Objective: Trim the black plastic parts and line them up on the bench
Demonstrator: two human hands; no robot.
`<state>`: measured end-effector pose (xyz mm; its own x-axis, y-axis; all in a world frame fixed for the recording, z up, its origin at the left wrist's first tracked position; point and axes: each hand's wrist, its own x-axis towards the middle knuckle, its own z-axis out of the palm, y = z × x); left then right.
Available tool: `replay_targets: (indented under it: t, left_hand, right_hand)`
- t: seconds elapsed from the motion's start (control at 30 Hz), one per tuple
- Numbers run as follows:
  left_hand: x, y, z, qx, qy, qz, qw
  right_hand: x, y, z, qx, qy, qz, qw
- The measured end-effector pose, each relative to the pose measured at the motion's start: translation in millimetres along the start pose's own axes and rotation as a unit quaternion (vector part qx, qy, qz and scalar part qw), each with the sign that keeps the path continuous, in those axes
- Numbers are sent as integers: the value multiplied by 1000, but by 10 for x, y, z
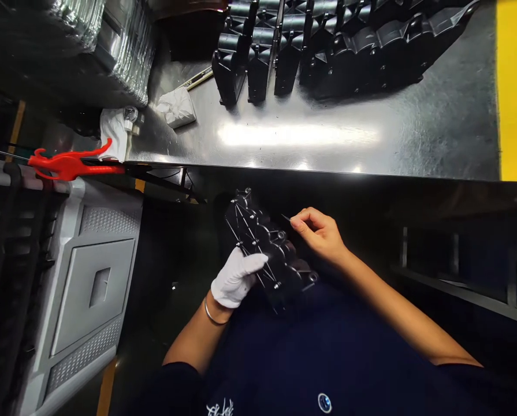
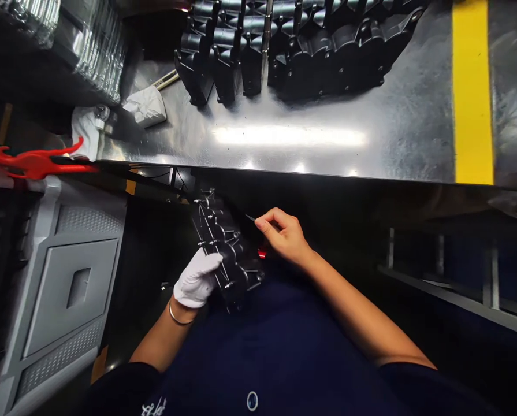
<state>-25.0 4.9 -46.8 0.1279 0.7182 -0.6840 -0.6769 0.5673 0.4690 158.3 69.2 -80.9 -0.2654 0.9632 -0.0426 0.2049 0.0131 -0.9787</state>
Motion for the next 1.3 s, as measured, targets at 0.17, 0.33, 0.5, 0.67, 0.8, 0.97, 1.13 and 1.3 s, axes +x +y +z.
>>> replay_targets:
  t: [0.17,0.33,0.5,0.67,0.8,0.97,1.13,1.3]
  left_hand:
    - [-33,156,-119,96,-24,65,993]
    - [1,174,-167,96,-15,66,993]
    - [9,114,-112,93,-36,47,994]
    - [27,62,-59,65,-43,47,996]
    - [32,14,-21,29,-14,41,999]
    - [43,-45,17,3,10,37,999]
    - [71,-94,33,-23,15,36,999]
    - [70,-12,-8,-54,-9,-35,998]
  right_hand:
    - [-49,-198,-191,-56,-165,-137,975]
    - [-50,-346,-256,-112,-261,-247,926]
    - [-7,-346,-261,-129,-270,-278,913]
    - [17,-372,-277,-144,-181,-303,924]
    - [23,-383,-278,-188,-187,-286,921]
    - [34,-363,-276,-206,-130,-263,934]
    - [24,-378,-269,-223,-134,-259,930]
    - [56,-356,-352,-74,-144,-235,959]
